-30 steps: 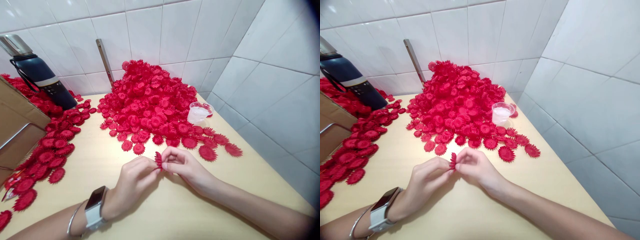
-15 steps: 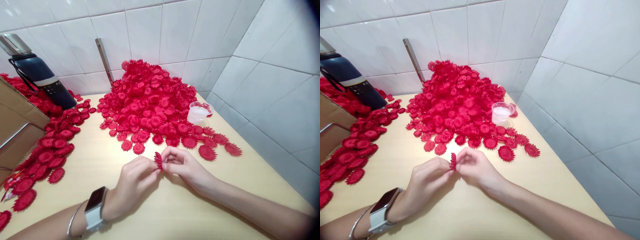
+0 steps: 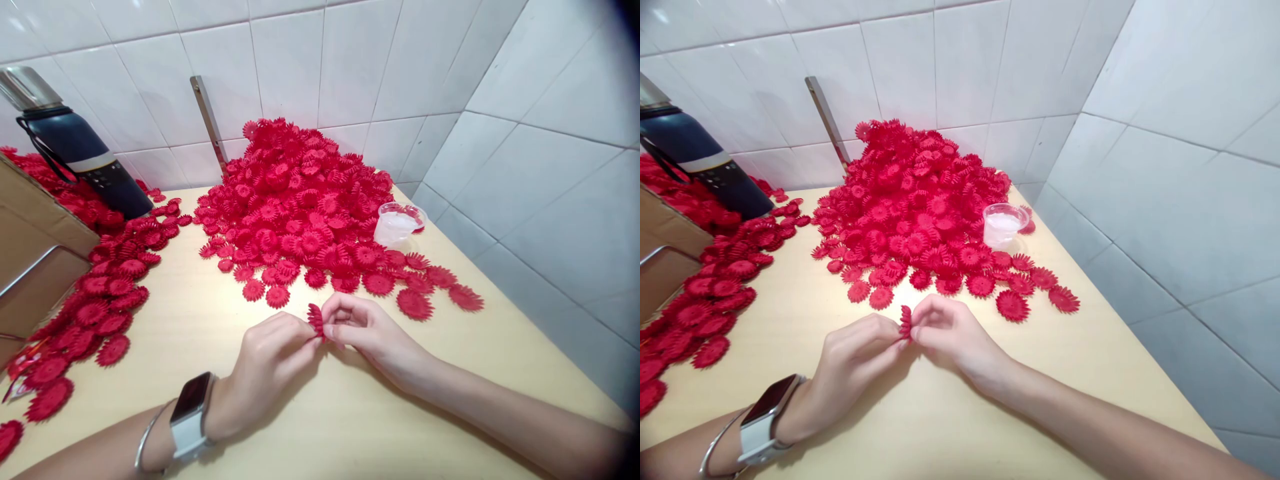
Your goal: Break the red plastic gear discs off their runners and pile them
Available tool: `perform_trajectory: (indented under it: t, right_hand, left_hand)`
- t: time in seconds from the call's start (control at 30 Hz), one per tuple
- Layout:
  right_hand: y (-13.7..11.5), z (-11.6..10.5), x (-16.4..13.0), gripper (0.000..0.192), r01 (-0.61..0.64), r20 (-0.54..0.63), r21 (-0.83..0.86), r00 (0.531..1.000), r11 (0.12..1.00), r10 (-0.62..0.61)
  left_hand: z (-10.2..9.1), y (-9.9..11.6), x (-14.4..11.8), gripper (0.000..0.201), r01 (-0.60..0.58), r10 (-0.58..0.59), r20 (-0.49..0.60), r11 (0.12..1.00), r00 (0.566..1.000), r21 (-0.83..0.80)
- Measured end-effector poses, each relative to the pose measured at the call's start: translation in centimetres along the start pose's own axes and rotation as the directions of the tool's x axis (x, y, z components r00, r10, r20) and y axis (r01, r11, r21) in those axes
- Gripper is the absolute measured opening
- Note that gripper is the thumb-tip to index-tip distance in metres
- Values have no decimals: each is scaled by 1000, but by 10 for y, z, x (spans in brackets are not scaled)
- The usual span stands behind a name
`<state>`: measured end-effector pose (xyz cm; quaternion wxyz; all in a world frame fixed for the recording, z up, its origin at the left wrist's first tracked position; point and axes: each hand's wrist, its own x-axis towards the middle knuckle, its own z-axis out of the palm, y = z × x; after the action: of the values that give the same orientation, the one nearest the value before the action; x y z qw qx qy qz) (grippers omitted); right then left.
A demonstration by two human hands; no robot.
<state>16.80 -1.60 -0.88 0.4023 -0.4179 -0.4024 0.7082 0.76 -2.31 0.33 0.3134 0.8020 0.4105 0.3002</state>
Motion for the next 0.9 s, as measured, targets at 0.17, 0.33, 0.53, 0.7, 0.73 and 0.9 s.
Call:
perform_trajectory:
  t: [0.17,0.33,0.53,0.7,0.73,0.9]
  right_hand:
    - [1,-1,0,9,2,2,-13,1000,1000,-2]
    - [1,0,0,9,14,-1,-25,1000,1000,-14]
    - [0,0,0,10,9,-5,-15,1000,1000,-9]
    - [0,-1,1,10,13,2,-13,1000,1000,-13]
    - [0,-1,1,11,13,1,-16,1000,1000,-13]
    - [-1,-2,1,11,11,-3,-52,1000,999,-11]
  left_hand:
    - [0,-1,-1,11,-6,6,0,1000,1000,-4]
    - [0,0,-1,11,-2,2,-1,1000,1000,-2]
    - [1,0,0,10,-11,11,-4,1000,1000,-10]
    - [0,0,0,10,-14,14,5,1000,1000,-7]
    - [0,0,0,10,-13,13,7,1000,1000,-6]
    - [0,1,1,10,-8,8,13,1000,1000,-4]
